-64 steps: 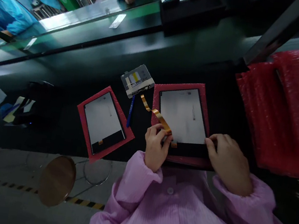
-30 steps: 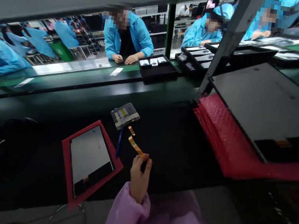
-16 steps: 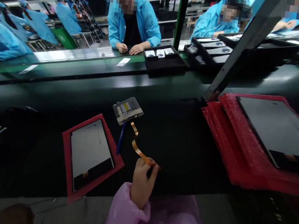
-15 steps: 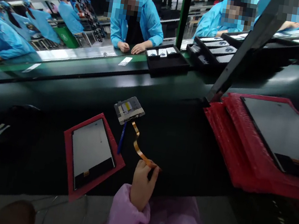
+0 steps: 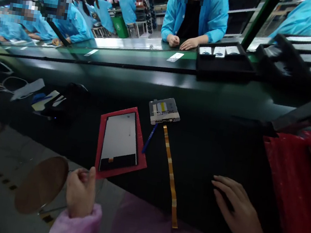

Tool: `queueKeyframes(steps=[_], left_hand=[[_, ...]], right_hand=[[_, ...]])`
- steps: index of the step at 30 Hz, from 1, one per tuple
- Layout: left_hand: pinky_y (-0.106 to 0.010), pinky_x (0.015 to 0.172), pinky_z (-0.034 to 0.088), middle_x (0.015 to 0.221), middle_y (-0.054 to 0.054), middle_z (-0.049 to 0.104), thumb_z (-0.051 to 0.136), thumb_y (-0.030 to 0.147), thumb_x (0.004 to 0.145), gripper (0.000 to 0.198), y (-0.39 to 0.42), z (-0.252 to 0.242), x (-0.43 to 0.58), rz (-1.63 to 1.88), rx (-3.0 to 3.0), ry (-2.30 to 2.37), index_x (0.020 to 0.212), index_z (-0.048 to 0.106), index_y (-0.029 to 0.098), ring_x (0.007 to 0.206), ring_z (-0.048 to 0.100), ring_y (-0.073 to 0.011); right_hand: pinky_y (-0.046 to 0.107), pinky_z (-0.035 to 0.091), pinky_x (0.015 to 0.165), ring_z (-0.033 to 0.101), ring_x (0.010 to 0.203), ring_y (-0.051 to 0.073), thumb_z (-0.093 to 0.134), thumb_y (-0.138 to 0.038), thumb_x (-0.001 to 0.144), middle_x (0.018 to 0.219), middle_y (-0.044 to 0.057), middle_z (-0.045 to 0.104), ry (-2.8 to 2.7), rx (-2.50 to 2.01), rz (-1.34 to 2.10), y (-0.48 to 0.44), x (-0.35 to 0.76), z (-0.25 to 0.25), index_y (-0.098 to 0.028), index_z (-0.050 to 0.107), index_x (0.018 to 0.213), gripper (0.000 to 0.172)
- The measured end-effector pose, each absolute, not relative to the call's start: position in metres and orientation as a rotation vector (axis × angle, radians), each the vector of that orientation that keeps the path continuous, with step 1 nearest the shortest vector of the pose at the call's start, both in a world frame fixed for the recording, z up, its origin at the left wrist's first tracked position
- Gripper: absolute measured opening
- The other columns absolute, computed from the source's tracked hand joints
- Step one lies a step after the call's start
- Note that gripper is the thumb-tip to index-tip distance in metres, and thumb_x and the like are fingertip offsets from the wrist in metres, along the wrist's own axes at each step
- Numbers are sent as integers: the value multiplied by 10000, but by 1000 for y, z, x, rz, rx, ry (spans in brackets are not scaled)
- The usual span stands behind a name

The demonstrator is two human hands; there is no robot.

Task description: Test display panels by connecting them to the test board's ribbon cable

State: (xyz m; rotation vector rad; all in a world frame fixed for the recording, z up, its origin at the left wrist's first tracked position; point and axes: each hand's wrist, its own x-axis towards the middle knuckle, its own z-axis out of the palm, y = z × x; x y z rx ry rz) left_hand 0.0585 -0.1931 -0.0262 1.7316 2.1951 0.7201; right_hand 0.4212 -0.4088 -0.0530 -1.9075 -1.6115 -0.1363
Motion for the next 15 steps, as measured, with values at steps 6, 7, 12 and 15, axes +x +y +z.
queueKeyframes(steps=[6, 7, 12, 15], left_hand=[[-347, 613, 444, 591, -56, 581, 395, 835, 617, 636, -173, -56, 37, 339, 1452, 1985, 612, 514, 210, 605, 552, -229], [-324, 574, 431, 542, -41, 556, 433, 859, 567, 657, -174, -59, 37, 384, 1398, 1921, 567, 503, 205, 555, 527, -204], [-281, 507, 426, 484, 5, 532, 659, 768, 452, 622, -180, -72, 35, 746, 1212, 1803, 570, 568, 164, 493, 503, -156], [-299, 534, 479, 504, 12, 553, 639, 692, 580, 519, -185, -83, 25, 952, 1223, 1860, 639, 593, 179, 542, 560, -181]], right_hand=[[430, 507, 869, 547, 1054, 228, 435, -369, 956, 1117, 70, 596, -1539, -1988, -91, -407, 426, -67, -216, 582, 1085, 249], [427, 509, 865, 549, 1051, 226, 435, -371, 955, 1114, 68, 598, -1533, -1988, -88, -407, 427, -68, -218, 587, 1078, 248], [436, 512, 885, 564, 1046, 230, 446, -391, 943, 1103, 71, 610, -1471, -1999, -62, -405, 427, -71, -222, 627, 1038, 265], [440, 524, 886, 573, 1053, 234, 468, -386, 929, 1109, 68, 615, -1439, -2008, -31, -405, 426, -71, -236, 642, 1037, 253]])
